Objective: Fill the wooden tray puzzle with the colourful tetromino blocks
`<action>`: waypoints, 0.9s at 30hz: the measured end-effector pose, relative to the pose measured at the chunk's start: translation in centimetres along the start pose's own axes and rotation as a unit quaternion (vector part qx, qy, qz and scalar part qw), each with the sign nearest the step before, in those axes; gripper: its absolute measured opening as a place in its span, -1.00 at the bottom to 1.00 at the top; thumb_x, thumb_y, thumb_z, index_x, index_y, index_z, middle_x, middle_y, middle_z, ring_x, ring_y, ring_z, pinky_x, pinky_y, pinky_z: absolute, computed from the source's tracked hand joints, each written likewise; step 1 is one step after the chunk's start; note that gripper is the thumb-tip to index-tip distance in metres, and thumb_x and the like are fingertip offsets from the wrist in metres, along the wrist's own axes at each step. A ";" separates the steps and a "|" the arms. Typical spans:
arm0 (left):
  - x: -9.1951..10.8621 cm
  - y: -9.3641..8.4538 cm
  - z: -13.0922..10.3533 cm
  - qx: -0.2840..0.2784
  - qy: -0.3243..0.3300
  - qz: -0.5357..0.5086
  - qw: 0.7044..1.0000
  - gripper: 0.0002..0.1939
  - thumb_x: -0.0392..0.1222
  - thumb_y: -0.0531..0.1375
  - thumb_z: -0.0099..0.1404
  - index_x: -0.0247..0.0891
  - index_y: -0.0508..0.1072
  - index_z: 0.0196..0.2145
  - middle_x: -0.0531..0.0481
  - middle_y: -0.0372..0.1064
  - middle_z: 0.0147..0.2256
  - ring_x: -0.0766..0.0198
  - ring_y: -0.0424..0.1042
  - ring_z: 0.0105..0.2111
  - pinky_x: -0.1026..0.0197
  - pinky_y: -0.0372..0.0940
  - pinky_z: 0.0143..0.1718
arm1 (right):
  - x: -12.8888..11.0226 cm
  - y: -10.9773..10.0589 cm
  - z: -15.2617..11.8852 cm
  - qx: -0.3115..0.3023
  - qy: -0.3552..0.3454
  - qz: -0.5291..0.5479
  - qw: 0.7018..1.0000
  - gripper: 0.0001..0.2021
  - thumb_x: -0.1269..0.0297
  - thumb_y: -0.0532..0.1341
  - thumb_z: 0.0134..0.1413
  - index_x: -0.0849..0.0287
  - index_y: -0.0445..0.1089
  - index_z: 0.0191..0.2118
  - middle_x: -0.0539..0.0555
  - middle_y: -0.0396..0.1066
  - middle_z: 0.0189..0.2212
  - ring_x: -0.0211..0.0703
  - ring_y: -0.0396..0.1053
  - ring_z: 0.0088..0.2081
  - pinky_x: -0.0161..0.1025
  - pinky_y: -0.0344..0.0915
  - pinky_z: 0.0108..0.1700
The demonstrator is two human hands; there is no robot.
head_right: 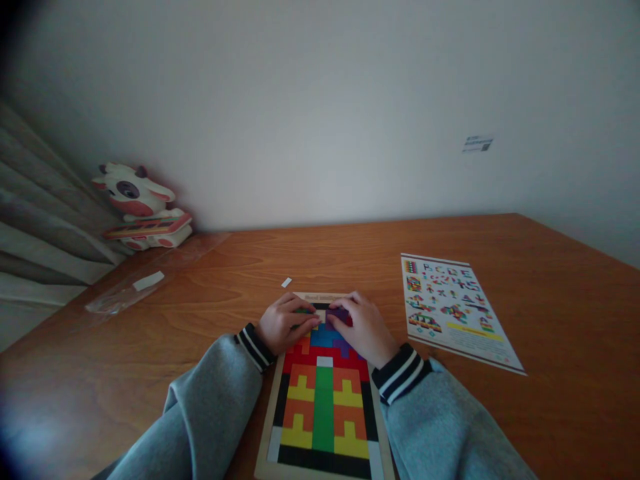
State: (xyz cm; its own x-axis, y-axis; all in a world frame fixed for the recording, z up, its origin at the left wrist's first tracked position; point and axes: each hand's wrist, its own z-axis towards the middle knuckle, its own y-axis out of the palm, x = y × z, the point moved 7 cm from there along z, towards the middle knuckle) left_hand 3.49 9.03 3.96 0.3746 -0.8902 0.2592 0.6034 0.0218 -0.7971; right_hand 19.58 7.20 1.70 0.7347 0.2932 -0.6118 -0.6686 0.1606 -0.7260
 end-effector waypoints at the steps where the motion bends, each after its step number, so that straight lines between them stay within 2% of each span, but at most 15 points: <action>1: 0.1 -0.1 -0.1 -0.003 0.003 0.010 1.000 -0.72 -0.08 0.13 0.41 -0.17 0.63 -0.28 -0.08 0.53 -0.24 0.19 0.43 -0.22 0.13 0.41 -0.16 | 0.0 0.0 0.0 0.004 0.004 -0.002 1.000 -0.85 0.23 0.26 0.16 0.07 0.49 -0.15 0.09 0.43 -0.22 -0.05 0.43 -0.16 -0.07 0.37 -0.09; 5: 0.4 -0.2 -0.1 -0.003 0.011 0.048 0.999 -0.74 -0.10 0.13 0.40 -0.18 0.62 -0.23 -0.09 0.52 -0.14 0.14 0.41 -0.17 0.07 0.42 -0.11 | -0.1 0.0 0.0 0.005 0.008 -0.010 1.000 -0.87 0.27 0.25 0.17 0.08 0.50 -0.18 0.09 0.43 -0.22 -0.05 0.43 -0.15 -0.08 0.36 -0.08; 10: 0.3 0.0 -0.1 -0.009 -0.015 0.053 0.998 -0.76 -0.11 0.13 0.40 -0.16 0.60 -0.20 -0.09 0.49 -0.08 0.13 0.41 -0.13 0.03 0.39 -0.06 | -0.1 0.0 0.0 0.001 0.008 -0.008 1.000 -0.86 0.30 0.19 0.20 0.09 0.49 -0.17 0.10 0.43 -0.22 -0.05 0.43 -0.14 -0.08 0.35 -0.07; 13: -1.7 -0.7 -0.4 0.024 -0.069 0.054 0.996 -0.78 -0.14 0.13 0.39 -0.17 0.57 -0.14 -0.10 0.49 -0.07 0.12 0.42 -0.09 0.00 0.36 -0.01 | -0.1 -0.1 -0.1 0.005 0.007 -0.008 1.000 -0.84 0.26 0.17 0.23 0.10 0.48 -0.16 0.11 0.43 -0.21 -0.05 0.43 -0.14 -0.07 0.35 -0.05; 16: -5.7 -1.9 -1.2 0.063 -0.160 0.085 0.981 -0.76 -0.18 0.15 0.37 -0.20 0.52 -0.05 -0.13 0.49 -0.04 0.08 0.43 -0.04 -0.07 0.32 0.04 | -0.3 -0.2 -0.1 0.012 -0.001 -0.008 1.000 -0.84 0.23 0.15 0.24 0.09 0.47 -0.17 0.11 0.43 -0.22 -0.05 0.43 -0.16 -0.06 0.35 -0.05; 18: -8.3 -2.3 -1.9 0.061 -0.211 0.092 0.971 -0.71 -0.12 0.22 0.33 -0.23 0.50 -0.02 -0.14 0.51 -0.07 0.06 0.46 -0.08 -0.06 0.34 0.02 | -0.4 -0.3 -0.2 0.015 -0.002 -0.007 1.000 -0.83 0.22 0.15 0.25 0.09 0.46 -0.18 0.11 0.44 -0.23 -0.05 0.43 -0.16 -0.05 0.35 -0.05; 20: -10.0 -2.3 -2.4 0.049 -0.227 0.091 0.968 -0.72 -0.05 0.23 0.32 -0.19 0.53 -0.06 -0.09 0.56 -0.15 0.08 0.49 -0.15 -0.01 0.37 -0.03 | -0.4 -0.3 -0.2 0.015 0.000 -0.004 1.000 -0.83 0.21 0.14 0.26 0.10 0.46 -0.19 0.12 0.44 -0.23 -0.05 0.43 -0.16 -0.04 0.34 -0.05; 23: -10.7 -2.3 -2.6 0.048 -0.214 0.097 0.971 -0.75 0.00 0.21 0.34 -0.14 0.58 -0.14 -0.02 0.59 -0.26 0.15 0.51 -0.25 0.11 0.41 -0.14 | -0.4 -0.4 -0.2 0.018 0.003 -0.002 1.000 -0.82 0.20 0.13 0.26 0.10 0.47 -0.19 0.12 0.45 -0.24 -0.04 0.43 -0.16 -0.03 0.34 -0.05; 27: -10.2 -2.0 -2.1 0.054 -0.189 0.096 0.976 -0.79 -0.03 0.19 0.36 -0.14 0.59 -0.20 0.00 0.58 -0.30 0.20 0.52 -0.30 0.17 0.40 -0.18 | -0.3 -0.4 -0.2 0.019 0.002 0.005 1.000 -0.81 0.19 0.14 0.25 0.10 0.47 -0.17 0.11 0.45 -0.24 -0.05 0.43 -0.17 -0.06 0.36 -0.08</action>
State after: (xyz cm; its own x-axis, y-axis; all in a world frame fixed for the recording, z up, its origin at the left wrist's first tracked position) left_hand -3.04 17.09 1.73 0.7087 -0.6334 0.3106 0.5602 0.2377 -0.7935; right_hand 19.61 6.87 2.10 0.7278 0.2909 -0.6210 -0.6804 0.1931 -0.7070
